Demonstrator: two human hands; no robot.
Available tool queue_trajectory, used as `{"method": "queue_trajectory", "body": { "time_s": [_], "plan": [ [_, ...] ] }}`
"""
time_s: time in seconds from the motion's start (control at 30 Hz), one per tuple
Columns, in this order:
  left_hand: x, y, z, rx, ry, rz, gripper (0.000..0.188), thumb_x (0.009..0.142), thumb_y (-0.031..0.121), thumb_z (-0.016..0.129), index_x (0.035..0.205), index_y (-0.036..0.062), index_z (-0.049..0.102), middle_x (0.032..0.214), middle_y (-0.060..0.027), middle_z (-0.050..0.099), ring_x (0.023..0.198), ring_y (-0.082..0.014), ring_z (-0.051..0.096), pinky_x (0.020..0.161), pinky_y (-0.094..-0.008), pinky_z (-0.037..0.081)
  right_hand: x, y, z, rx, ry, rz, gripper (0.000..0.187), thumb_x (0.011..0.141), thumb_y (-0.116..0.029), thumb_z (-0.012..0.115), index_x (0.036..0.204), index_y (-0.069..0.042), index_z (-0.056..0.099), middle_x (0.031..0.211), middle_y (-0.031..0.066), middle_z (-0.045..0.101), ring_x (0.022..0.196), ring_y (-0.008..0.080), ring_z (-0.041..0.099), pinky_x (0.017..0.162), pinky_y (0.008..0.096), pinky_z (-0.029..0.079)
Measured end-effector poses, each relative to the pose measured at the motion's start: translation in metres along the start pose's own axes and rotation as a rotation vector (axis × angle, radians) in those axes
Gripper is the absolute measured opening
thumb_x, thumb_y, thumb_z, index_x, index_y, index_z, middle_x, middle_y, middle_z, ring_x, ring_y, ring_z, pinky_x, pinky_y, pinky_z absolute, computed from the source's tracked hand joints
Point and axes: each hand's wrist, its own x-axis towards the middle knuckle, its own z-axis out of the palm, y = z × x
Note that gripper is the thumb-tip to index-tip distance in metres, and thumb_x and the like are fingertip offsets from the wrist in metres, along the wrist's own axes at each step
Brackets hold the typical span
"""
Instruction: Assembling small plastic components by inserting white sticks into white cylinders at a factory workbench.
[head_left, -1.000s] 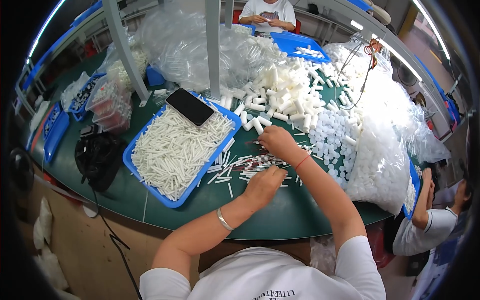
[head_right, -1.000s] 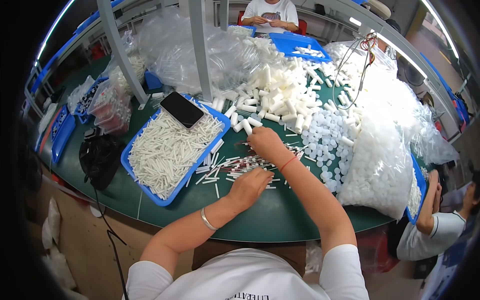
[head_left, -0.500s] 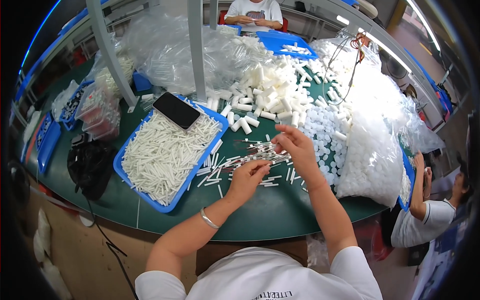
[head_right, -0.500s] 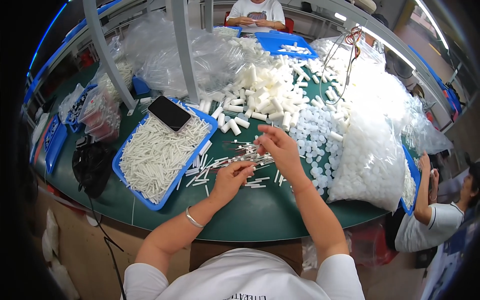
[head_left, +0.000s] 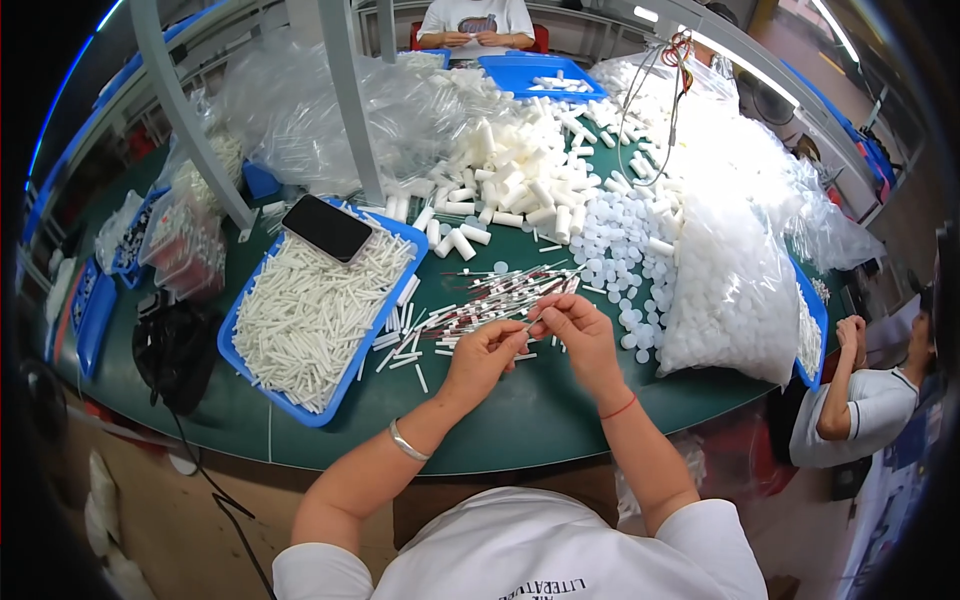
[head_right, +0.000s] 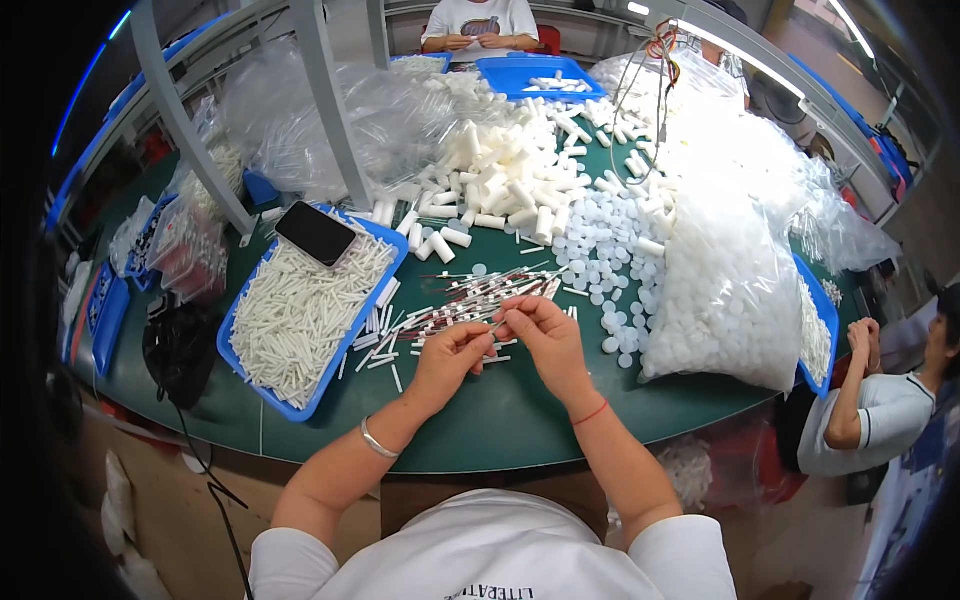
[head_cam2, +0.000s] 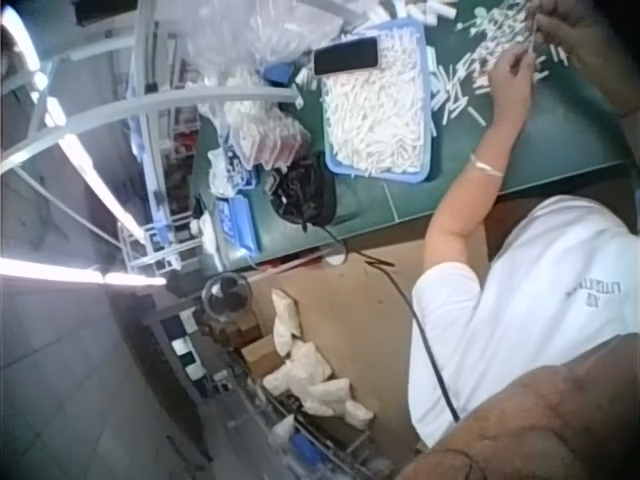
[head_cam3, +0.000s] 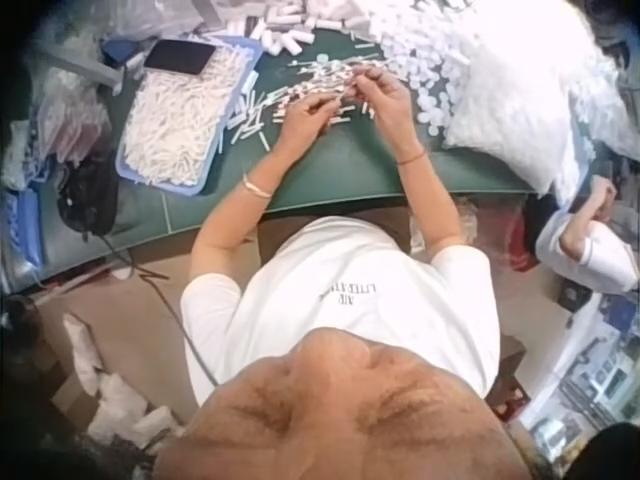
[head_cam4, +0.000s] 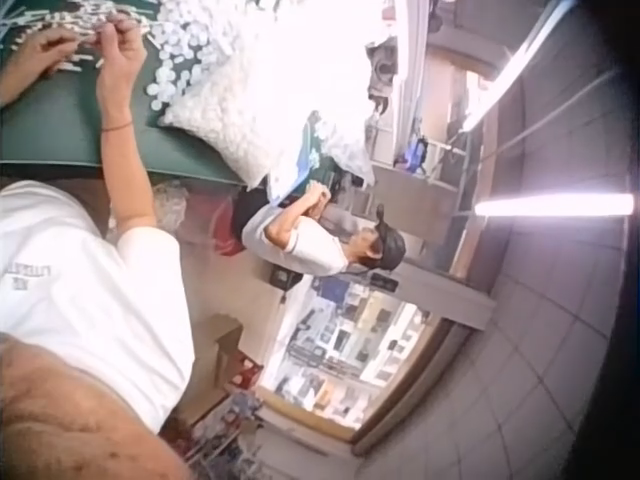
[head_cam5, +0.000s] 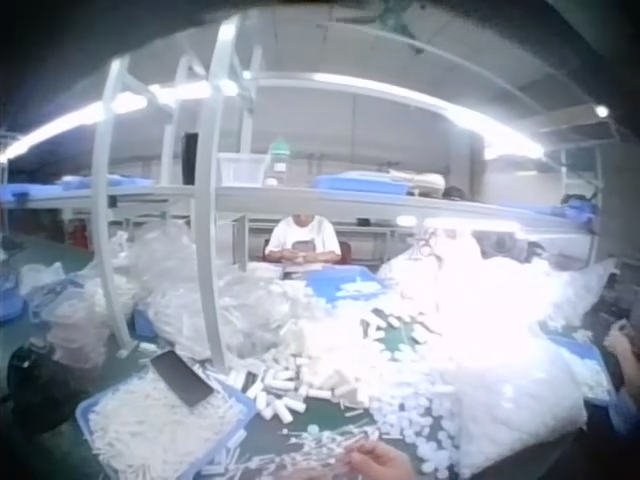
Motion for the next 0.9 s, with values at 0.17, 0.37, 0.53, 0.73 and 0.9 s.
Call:
{"method": "queue_trajectory", "body": {
  "time_s": [0.17,0.37,0.53,0.73,0.9],
  "plan": [
    [-0.002,0.005,-0.003,0.016,-0.004,-0.030,0.019,0.093,0.015,0.061,0.107,0.0016,0.065,0.079,-0.0008,0.063,0.063,-0.0037,0.052,0.056,-0.0173,0.042,-0.013,-0.007,0.000,-0.148,-0.010,0.027,0.020,0.091,-0.009,0.061,0.107,0.002,0.066,0.093,0.0037,0.065,0.081,0.0078,0.058,0.076,0.0219,0.048],
    [-0.004,0.016,0.002,0.121,-0.051,-0.030,0.017,0.092,0.014,0.062,0.102,0.0014,0.067,0.077,-0.0022,0.066,0.060,-0.0037,0.052,0.053,-0.0179,0.041,-0.005,-0.009,-0.016,-0.103,-0.105,0.084,0.012,0.088,-0.007,0.065,0.097,0.002,0.066,0.090,0.0042,0.067,0.080,0.0077,0.059,0.072,0.0213,0.047],
    [-0.003,0.015,0.011,0.435,0.128,0.376,0.016,0.091,0.015,0.063,0.098,0.0018,0.069,0.077,-0.0035,0.069,0.059,-0.0041,0.056,0.053,-0.0181,0.044,-0.006,0.000,-0.010,-0.120,-0.043,0.083,0.011,0.088,-0.007,0.066,0.094,0.001,0.066,0.089,0.0046,0.067,0.078,0.0084,0.059,0.071,0.0216,0.048],
    [0.015,0.031,0.002,0.171,-0.128,-0.152,0.019,0.091,0.016,0.064,0.098,-0.0015,0.065,0.081,-0.0064,0.070,0.059,-0.0054,0.057,0.053,-0.0187,0.046,-0.003,0.004,-0.021,-0.075,-0.032,0.105,0.011,0.088,-0.008,0.067,0.095,0.001,0.065,0.088,0.0045,0.067,0.079,0.0082,0.059,0.071,0.0218,0.047],
    [0.045,0.039,0.009,0.183,-0.211,-0.157,0.020,0.091,0.018,0.064,0.096,-0.0018,0.064,0.082,-0.0070,0.069,0.059,-0.0056,0.057,0.053,-0.0178,0.046,0.002,0.007,-0.031,0.078,0.003,0.124,0.008,0.090,-0.008,0.063,0.093,0.000,0.062,0.092,0.0077,0.067,0.083,0.0135,0.063,0.075,0.0252,0.049]
  ]
}}
